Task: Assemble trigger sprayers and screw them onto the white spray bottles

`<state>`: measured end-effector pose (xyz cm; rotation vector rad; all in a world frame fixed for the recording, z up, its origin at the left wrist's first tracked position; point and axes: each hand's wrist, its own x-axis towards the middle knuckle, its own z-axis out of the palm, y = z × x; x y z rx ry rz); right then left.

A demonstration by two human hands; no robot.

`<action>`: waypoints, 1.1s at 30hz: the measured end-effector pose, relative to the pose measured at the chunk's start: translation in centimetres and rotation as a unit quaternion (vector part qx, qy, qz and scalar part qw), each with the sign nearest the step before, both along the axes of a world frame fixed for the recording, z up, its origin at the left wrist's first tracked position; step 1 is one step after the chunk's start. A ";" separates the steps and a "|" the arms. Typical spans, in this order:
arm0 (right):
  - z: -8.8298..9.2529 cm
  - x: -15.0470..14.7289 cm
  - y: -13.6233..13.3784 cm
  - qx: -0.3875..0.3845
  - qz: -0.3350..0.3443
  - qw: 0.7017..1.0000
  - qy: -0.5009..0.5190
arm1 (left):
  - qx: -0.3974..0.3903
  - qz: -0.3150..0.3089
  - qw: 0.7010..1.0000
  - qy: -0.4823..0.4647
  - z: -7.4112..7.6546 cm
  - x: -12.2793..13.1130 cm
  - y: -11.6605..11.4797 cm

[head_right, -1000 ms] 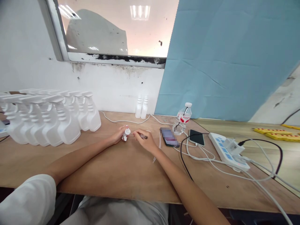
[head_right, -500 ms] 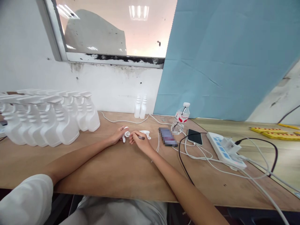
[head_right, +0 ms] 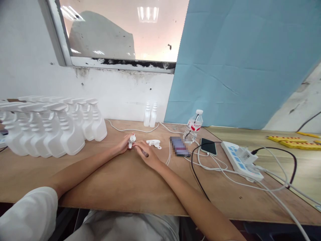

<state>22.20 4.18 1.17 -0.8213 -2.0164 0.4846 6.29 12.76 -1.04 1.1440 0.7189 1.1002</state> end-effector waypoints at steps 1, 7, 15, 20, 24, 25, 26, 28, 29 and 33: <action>0.1 0.1 0.0 0.077 -0.016 0.993 -0.083 | 0.000 -0.005 1.000 -0.003 0.0 0.0 -0.1; 0.0 0.9 1.2 0.277 -0.073 0.897 -0.335 | 0.004 -0.044 0.999 -0.021 0.3 0.2 -0.4; 0.5 2.7 1.5 0.253 -0.095 0.943 -0.194 | 0.027 -0.025 0.999 -0.038 -0.3 0.3 0.1; 1.6 4.3 1.0 0.161 -0.171 0.970 -0.070 | 0.036 -0.015 0.999 -0.030 -0.5 0.5 0.0; 1.9 5.2 1.0 0.098 -0.220 0.971 -0.002 | 0.052 -0.039 0.998 -0.005 0.0 0.7 -0.7; 1.9 5.3 1.1 0.085 -0.222 0.971 0.014 | 0.058 -0.040 0.998 0.004 0.0 0.8 -0.8; 1.9 5.4 1.1 0.075 -0.221 0.972 0.026 | 0.064 -0.037 0.997 0.015 0.0 0.8 -0.9; 1.8 5.4 1.2 0.067 -0.217 0.973 0.029 | 0.082 -0.012 0.996 0.041 0.0 0.8 -0.9; 1.8 5.4 1.2 0.068 -0.215 0.974 0.026 | 0.094 0.007 0.994 0.058 -0.1 0.7 -0.8; 1.8 5.3 1.3 0.089 -0.208 0.974 0.012 | 0.165 0.094 0.971 0.143 1.3 -0.4 0.0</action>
